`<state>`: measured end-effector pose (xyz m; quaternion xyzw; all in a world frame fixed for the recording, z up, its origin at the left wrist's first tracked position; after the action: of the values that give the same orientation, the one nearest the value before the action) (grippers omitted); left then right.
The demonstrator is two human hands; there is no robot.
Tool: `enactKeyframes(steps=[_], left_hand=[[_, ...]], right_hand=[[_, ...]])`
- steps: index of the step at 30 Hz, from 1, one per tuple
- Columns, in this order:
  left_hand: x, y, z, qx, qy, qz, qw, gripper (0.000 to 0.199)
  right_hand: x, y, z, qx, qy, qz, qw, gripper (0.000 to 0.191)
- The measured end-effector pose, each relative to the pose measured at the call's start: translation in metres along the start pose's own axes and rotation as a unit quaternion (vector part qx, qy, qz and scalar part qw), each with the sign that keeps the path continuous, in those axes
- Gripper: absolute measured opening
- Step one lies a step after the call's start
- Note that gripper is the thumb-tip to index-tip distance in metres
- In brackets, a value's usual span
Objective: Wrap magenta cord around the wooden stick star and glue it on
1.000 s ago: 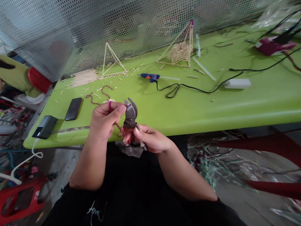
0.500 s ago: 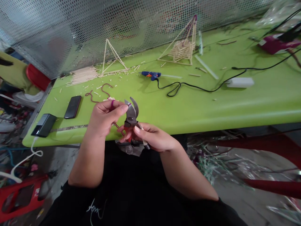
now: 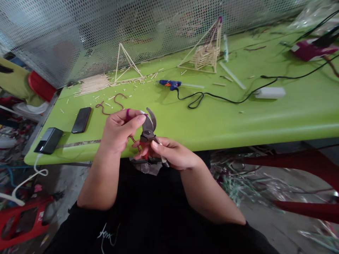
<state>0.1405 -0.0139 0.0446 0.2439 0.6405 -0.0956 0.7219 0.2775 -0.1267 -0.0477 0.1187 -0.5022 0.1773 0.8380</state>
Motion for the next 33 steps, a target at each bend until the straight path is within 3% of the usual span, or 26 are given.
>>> enactKeyframes(steps=[5,14,20,26,33], left_hand=[[-0.003,-0.001,0.005,-0.006,-0.001,0.001,1.0,0.047],[0.008,-0.012,0.008,0.056,0.011,-0.01,0.998,0.05],[0.011,-0.025,0.001,0.018,0.088,0.07,0.993,0.06],[0.002,-0.036,-0.003,-0.035,0.204,0.158,0.966,0.067],[0.001,-0.024,-0.006,0.035,0.147,0.144,0.978,0.077]], right_hand=[[0.001,0.0,0.0,-0.001,-0.006,0.001,1.0,0.057],[0.001,-0.001,0.0,-0.018,0.004,-0.01,1.0,0.057],[-0.005,0.003,0.0,-0.044,0.013,-0.027,0.999,0.059],[-0.019,0.013,0.008,-0.058,0.04,-0.047,0.996,0.063],[-0.024,0.01,0.032,-0.021,0.113,-0.063,0.991,0.073]])
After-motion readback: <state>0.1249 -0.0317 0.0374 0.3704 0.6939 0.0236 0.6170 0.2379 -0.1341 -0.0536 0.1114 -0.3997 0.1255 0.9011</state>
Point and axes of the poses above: each hand's wrist, its own y-axis towards the middle knuckle, its own z-axis out of the palm, x = y × z, the point moved 4 cm from there along y, towards the middle knuckle, and after that the axes turned 9 degrees about z, right-handed, at the moved point
